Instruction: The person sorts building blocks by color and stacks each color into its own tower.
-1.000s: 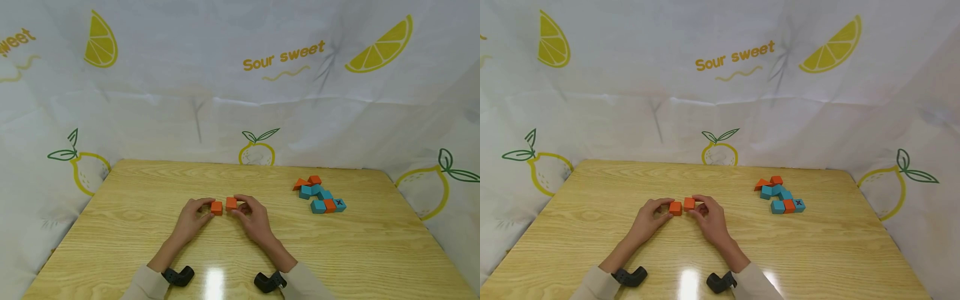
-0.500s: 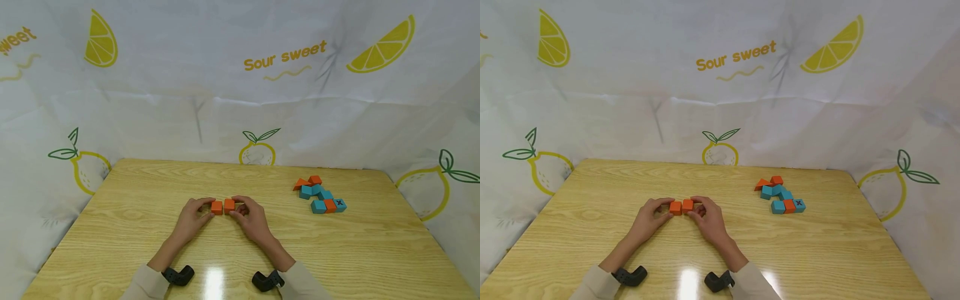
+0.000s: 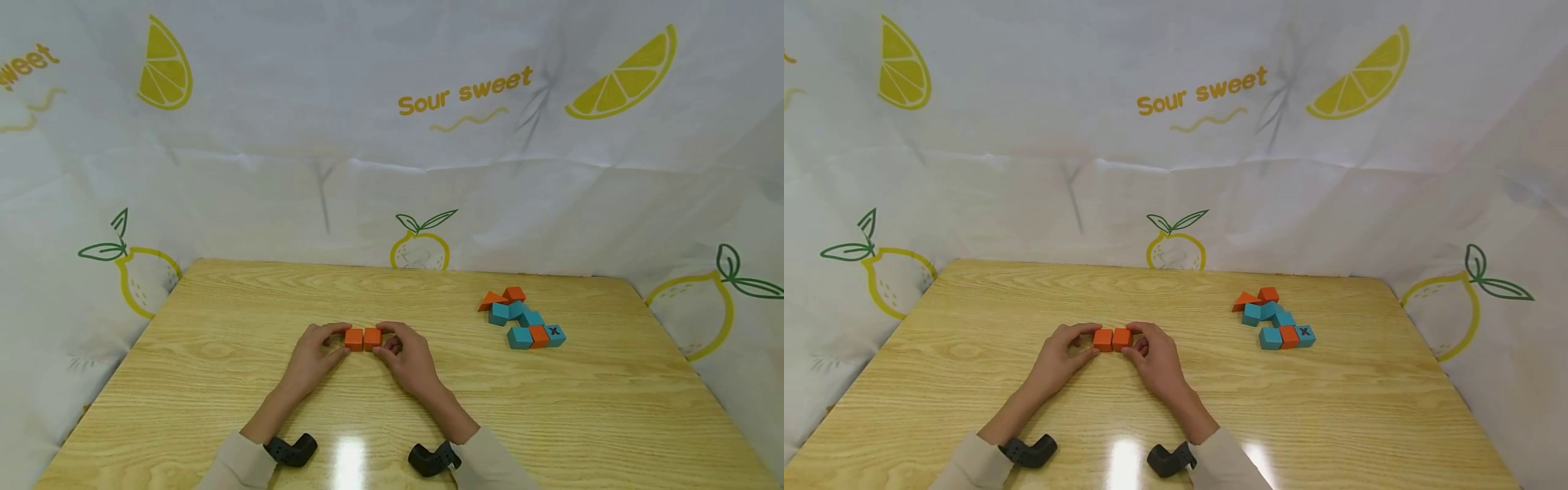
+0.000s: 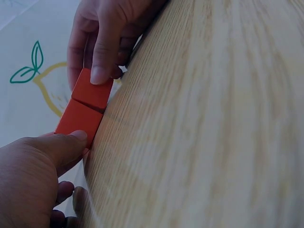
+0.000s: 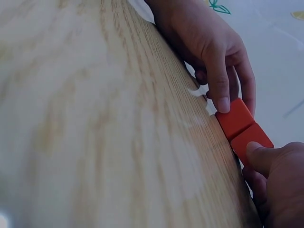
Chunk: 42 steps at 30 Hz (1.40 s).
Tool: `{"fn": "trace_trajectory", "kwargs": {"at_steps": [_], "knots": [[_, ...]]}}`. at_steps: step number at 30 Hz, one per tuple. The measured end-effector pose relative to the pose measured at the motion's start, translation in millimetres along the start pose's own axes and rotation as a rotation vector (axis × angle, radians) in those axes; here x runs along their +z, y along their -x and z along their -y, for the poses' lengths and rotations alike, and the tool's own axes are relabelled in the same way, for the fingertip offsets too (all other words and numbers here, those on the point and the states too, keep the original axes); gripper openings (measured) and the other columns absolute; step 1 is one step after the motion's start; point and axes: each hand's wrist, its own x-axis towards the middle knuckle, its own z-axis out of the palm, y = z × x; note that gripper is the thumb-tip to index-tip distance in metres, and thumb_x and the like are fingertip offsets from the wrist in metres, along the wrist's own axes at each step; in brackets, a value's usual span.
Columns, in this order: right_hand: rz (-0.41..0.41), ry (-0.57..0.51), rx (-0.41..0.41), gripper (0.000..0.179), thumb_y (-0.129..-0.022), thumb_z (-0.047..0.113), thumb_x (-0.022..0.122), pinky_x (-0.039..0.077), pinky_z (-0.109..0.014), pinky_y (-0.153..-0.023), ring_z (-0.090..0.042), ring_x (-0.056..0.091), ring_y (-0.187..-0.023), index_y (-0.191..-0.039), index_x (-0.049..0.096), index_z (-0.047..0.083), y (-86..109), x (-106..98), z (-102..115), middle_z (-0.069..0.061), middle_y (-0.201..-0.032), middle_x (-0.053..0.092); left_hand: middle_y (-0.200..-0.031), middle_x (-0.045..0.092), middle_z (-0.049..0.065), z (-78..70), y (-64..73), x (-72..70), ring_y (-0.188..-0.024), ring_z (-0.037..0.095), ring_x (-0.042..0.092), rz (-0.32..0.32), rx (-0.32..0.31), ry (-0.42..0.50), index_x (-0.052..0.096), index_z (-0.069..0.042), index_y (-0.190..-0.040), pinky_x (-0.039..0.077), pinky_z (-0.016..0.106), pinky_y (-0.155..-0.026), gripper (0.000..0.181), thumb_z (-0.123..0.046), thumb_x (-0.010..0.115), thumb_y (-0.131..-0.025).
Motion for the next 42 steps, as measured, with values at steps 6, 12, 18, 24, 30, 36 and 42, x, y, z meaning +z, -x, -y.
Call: {"fn": "trace_trajectory", "kwargs": {"at_steps": [6,12,18,24,30,36,42], "knots": [[0.01,0.019,0.006,0.038,-0.083,0.007,0.074,0.049,-0.025,-0.062,-0.01,0.057,-0.07,-0.12,0.062,0.005,0.0,1.2,-1.3,-0.001,-0.086,0.063,-0.103,0.064,-0.007,-0.4,0.6,0.1,-0.078,0.012,0.043,0.0,-0.003,0.005,0.067,-0.016,-0.121,0.041,0.031,-0.069,0.042,-0.012,0.077,-0.081],[0.018,0.022,0.014,0.039,-0.084,0.008,0.074,0.049,-0.025,-0.062,-0.009,0.058,-0.07,-0.12,0.062,0.005,-0.5,1.2,-1.4,0.0,-0.084,0.063,-0.102,0.063,-0.008,-0.4,0.9,-0.2,-0.078,0.012,0.043,-0.003,0.002,0.001,0.067,-0.016,-0.122,0.041,0.032,-0.069,0.042,-0.012,0.077,-0.081],[0.024,0.024,0.019,0.039,-0.083,0.007,0.074,0.049,-0.025,-0.061,-0.009,0.057,-0.068,-0.121,0.063,0.005,-1.2,1.1,0.4,0.001,-0.082,0.063,-0.104,0.064,-0.007,-0.4,1.0,-0.6,-0.079,0.012,0.044,-0.001,0.006,0.005,0.066,-0.016,-0.122,0.042,0.032,-0.07,0.042,-0.012,0.077,-0.082],[0.027,0.025,0.024,0.039,-0.084,0.007,0.073,0.049,-0.025,-0.06,-0.008,0.057,-0.067,-0.121,0.063,0.006,-1.2,0.9,2.2,0.0,-0.081,0.063,-0.104,0.064,-0.007,-0.6,1.4,-0.9,-0.078,0.012,0.042,-0.001,0.018,0.005,0.066,-0.015,-0.122,0.04,0.032,-0.069,0.041,-0.012,0.076,-0.082],[0.03,0.031,0.028,0.038,-0.084,0.008,0.073,0.049,-0.025,-0.06,-0.008,0.057,-0.067,-0.121,0.063,0.007,-1.2,0.9,0.9,0.002,-0.08,0.063,-0.105,0.064,-0.006,-0.9,1.4,-0.6,-0.078,0.013,0.043,-0.003,0.021,0.009,0.066,-0.014,-0.122,0.04,0.031,-0.068,0.042,-0.012,0.076,-0.081],[0.034,0.027,0.026,0.039,-0.084,0.007,0.073,0.049,-0.025,-0.06,-0.008,0.057,-0.067,-0.121,0.063,0.006,-1.4,0.9,-0.1,0.001,-0.081,0.063,-0.102,0.064,-0.005,-2.6,0.8,-0.8,-0.077,0.014,0.043,-0.009,0.019,0.0,0.067,-0.013,-0.121,0.041,0.03,-0.067,0.042,-0.011,0.077,-0.081],[0.037,0.023,0.022,0.038,-0.084,0.007,0.073,0.049,-0.025,-0.06,-0.009,0.057,-0.067,-0.121,0.063,0.006,-1.3,0.9,0.0,0.0,-0.081,0.063,-0.102,0.064,-0.005,-2.2,1.5,-0.9,-0.077,0.013,0.043,-0.009,0.021,-0.002,0.067,-0.013,-0.121,0.041,0.03,-0.067,0.042,-0.012,0.077,-0.081]]}}
